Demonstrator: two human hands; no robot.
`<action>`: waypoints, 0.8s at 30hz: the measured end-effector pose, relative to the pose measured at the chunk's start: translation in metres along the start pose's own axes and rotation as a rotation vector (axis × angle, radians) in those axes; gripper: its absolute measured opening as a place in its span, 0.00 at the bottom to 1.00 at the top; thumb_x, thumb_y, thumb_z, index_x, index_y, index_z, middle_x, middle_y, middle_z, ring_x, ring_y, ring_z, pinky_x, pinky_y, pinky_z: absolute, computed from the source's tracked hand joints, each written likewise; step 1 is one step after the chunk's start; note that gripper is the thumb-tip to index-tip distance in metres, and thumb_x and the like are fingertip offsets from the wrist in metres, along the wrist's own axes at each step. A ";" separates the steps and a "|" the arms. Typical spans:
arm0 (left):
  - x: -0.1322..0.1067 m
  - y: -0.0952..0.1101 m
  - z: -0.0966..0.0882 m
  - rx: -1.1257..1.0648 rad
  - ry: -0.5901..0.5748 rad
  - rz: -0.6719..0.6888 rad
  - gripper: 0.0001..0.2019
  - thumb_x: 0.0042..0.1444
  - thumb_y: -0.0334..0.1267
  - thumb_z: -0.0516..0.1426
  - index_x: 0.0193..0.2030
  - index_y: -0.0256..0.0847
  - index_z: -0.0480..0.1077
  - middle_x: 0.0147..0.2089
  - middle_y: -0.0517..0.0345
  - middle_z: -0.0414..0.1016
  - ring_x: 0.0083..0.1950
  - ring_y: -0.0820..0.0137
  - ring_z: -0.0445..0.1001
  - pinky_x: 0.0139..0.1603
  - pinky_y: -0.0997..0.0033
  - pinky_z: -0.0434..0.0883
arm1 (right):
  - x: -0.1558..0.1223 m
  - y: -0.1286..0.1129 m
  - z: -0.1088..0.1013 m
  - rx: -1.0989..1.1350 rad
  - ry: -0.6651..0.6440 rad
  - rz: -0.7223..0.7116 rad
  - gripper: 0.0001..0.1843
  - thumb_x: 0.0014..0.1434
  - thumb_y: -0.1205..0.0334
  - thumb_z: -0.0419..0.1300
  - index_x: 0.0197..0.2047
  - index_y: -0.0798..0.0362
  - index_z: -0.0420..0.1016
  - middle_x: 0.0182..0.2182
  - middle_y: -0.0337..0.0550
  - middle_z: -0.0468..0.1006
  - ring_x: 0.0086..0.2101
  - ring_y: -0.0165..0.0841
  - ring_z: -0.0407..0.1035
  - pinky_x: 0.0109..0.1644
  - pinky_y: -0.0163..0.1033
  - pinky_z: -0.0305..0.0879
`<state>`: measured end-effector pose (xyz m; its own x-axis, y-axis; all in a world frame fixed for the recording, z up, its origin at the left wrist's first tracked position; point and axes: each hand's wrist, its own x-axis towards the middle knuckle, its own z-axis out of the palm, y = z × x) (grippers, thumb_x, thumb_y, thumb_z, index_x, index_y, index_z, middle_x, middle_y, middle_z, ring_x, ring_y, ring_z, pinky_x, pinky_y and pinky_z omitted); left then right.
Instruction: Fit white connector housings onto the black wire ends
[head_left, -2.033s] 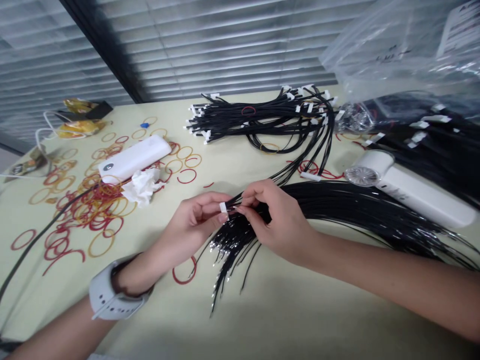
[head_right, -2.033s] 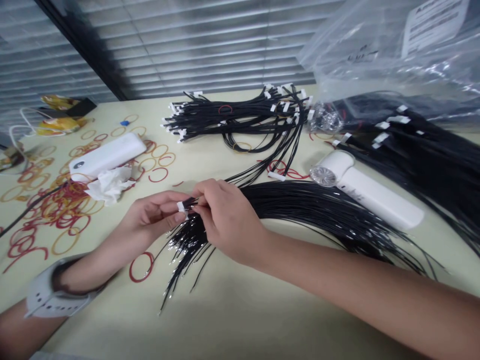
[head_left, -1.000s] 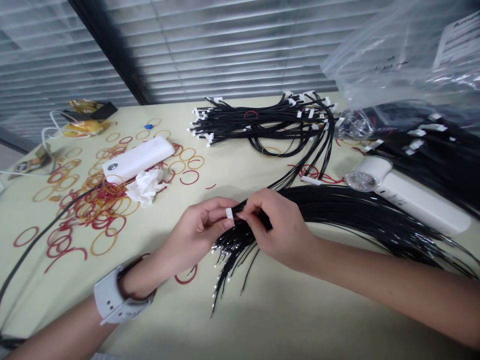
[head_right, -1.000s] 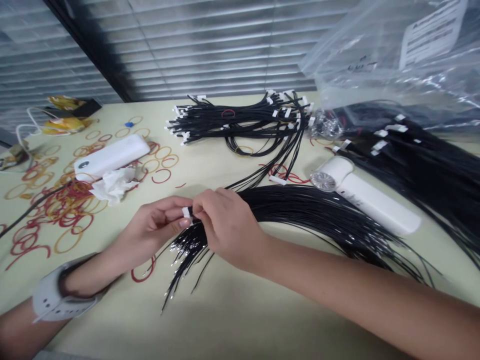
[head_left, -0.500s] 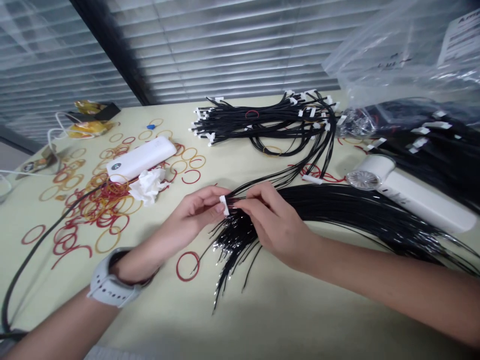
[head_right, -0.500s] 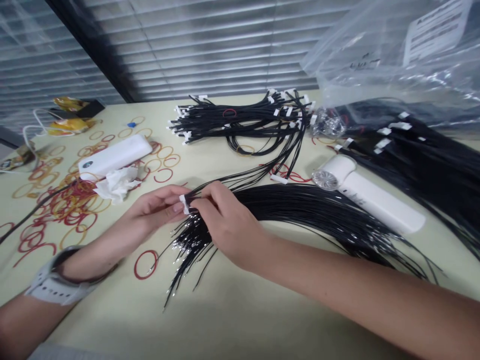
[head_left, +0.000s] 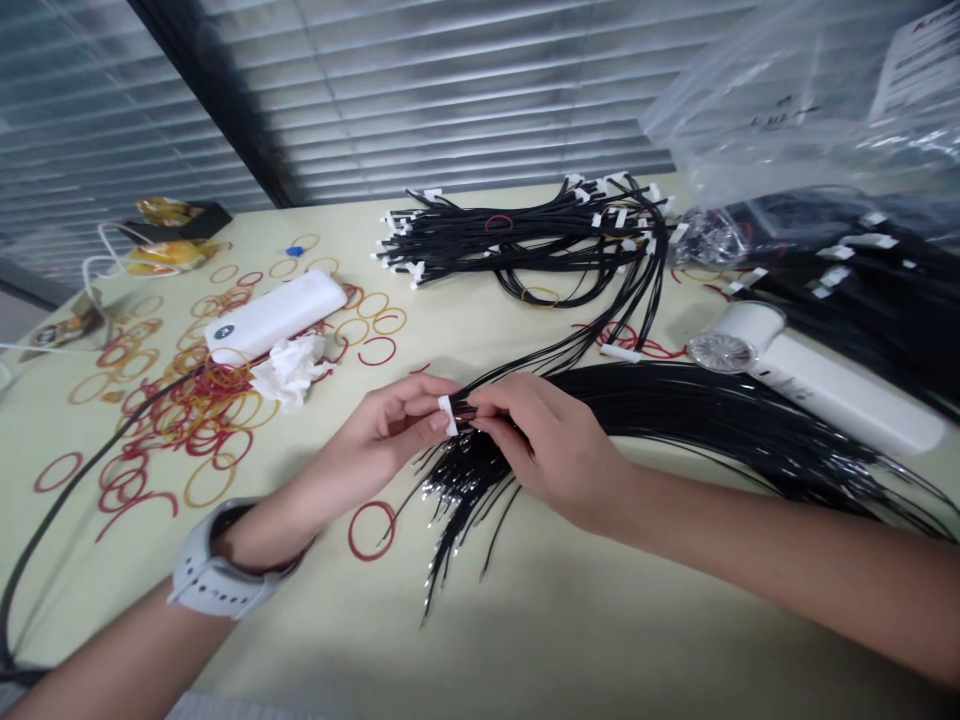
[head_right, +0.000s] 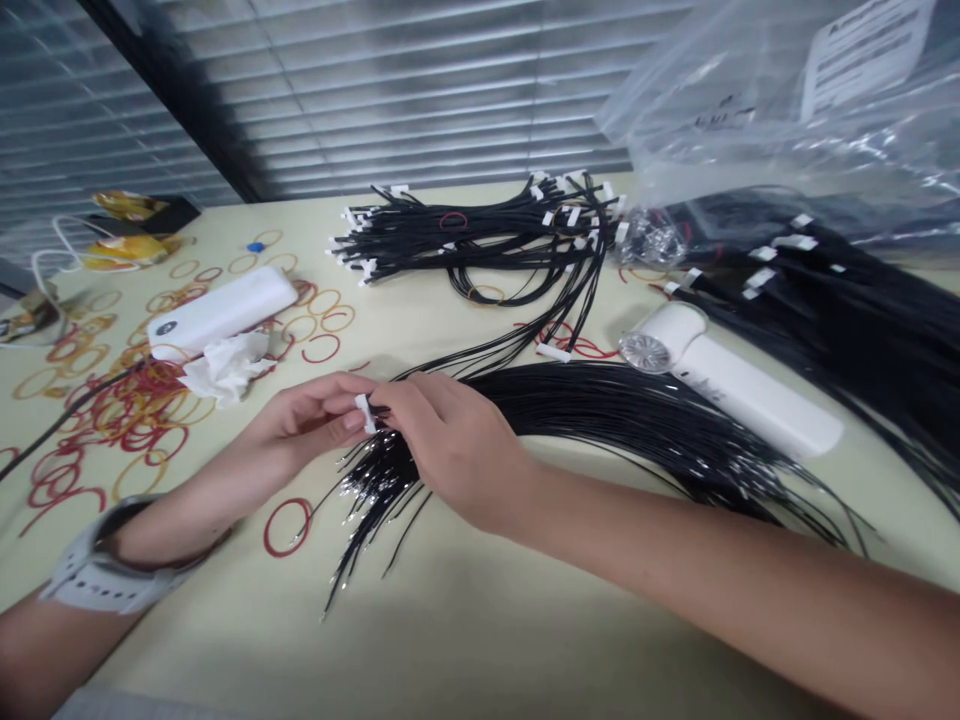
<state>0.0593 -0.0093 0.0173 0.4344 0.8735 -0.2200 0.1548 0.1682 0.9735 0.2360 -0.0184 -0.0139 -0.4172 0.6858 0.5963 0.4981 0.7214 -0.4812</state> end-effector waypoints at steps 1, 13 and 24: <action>0.000 0.000 0.000 -0.005 -0.001 -0.003 0.10 0.53 0.31 0.56 0.42 0.34 0.65 0.37 0.54 0.71 0.36 0.75 0.68 0.36 0.80 0.65 | 0.000 0.000 0.000 0.008 -0.002 -0.006 0.07 0.58 0.71 0.48 0.40 0.57 0.64 0.29 0.43 0.69 0.32 0.29 0.62 0.35 0.35 0.61; -0.005 -0.005 0.006 0.180 -0.031 0.106 0.10 0.57 0.33 0.53 0.45 0.33 0.64 0.35 0.53 0.73 0.34 0.74 0.69 0.31 0.79 0.63 | -0.002 -0.002 0.004 0.083 0.050 -0.097 0.06 0.57 0.74 0.48 0.34 0.57 0.63 0.28 0.42 0.67 0.30 0.28 0.60 0.35 0.34 0.60; 0.002 -0.013 -0.004 0.703 0.136 0.426 0.09 0.57 0.30 0.50 0.44 0.37 0.66 0.38 0.57 0.70 0.37 0.74 0.69 0.37 0.77 0.67 | 0.008 0.002 -0.015 0.005 -0.286 -0.200 0.08 0.57 0.66 0.53 0.29 0.56 0.71 0.28 0.40 0.67 0.31 0.26 0.61 0.37 0.34 0.57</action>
<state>0.0546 -0.0085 0.0044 0.4769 0.8529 0.2123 0.5387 -0.4745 0.6962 0.2449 -0.0125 -0.0004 -0.7022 0.5300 0.4754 0.3821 0.8440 -0.3764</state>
